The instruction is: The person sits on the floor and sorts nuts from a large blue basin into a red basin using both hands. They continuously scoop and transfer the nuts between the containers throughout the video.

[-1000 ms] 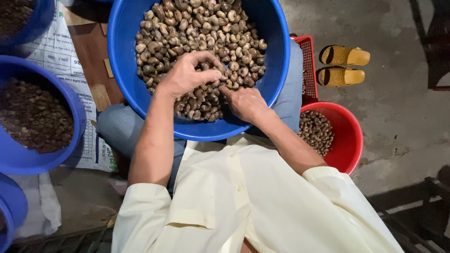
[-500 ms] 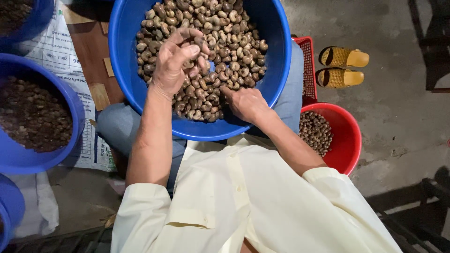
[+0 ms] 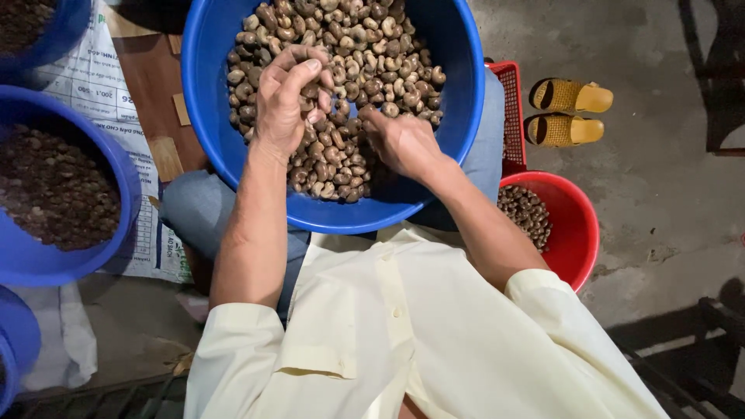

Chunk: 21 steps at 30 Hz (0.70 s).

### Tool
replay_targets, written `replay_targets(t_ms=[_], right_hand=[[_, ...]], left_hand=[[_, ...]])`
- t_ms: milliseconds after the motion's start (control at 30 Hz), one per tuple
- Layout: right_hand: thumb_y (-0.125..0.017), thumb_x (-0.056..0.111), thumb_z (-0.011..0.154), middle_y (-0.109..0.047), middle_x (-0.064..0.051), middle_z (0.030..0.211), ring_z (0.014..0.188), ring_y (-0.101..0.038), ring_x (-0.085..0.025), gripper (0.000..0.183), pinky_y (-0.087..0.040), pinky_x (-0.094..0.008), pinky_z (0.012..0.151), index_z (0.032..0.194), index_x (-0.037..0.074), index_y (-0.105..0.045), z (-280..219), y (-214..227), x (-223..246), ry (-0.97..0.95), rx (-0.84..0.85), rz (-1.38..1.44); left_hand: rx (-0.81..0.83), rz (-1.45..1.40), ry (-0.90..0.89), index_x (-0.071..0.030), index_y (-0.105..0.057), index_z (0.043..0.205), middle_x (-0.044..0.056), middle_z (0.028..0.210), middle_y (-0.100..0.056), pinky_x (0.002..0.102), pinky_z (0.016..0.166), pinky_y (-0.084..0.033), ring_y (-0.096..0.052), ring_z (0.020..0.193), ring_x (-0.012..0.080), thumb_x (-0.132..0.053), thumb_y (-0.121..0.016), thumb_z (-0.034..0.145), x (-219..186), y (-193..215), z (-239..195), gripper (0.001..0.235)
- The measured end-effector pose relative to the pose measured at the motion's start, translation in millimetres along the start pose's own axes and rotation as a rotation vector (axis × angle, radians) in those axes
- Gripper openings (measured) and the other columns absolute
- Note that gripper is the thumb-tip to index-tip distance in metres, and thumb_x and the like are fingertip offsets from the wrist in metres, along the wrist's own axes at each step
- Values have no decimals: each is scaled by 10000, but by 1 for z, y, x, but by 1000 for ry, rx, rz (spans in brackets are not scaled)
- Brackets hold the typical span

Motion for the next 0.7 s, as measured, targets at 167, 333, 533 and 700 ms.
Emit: replay_targets(t_ms=[167,333,533,700], right_hand=[[-665,98,874,-683,-129,686,565,-636,-358,244,-489,-488,515,1112,58,-632,32,-32,-35,11,-39,-118],[-606,179,926,-682,-131,640,548,-650,-360,122,-508,-486,502,936,58,-590,51,-74,-57,-57,-72,-251],[-503,118,950,-526,36,489,357,-486,-163,179,-373,-352,303,1027,-5,-608,61,-106,-59,1,-192,-548],[-601,151,923,-539,20,511,367,-465,-183,296,-416,-353,363,1100,-85,-590,59,-88,-52,-19,-170,-397]], left_hand=[[-72,49,17,-121,-685,972,8,786,-676,162,383,-391,-564,526,47,-271,-742,933,0,4,1,165],[-104,98,32,-128,-682,948,-6,750,-673,162,375,-400,-563,506,42,-307,-769,918,3,9,4,201],[-78,61,20,-136,-698,970,-7,746,-678,169,368,-411,-571,498,60,-281,-803,911,10,14,9,188],[-107,141,45,-127,-650,914,-16,712,-653,155,354,-362,-561,486,50,-280,-768,923,5,10,7,194]])
Point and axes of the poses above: each hand's wrist, its own z-axis towards the middle knuckle, its own y-axis out of the back of the hand, x = y × z, the point moved 6 cm from there along z, towards the middle knuckle
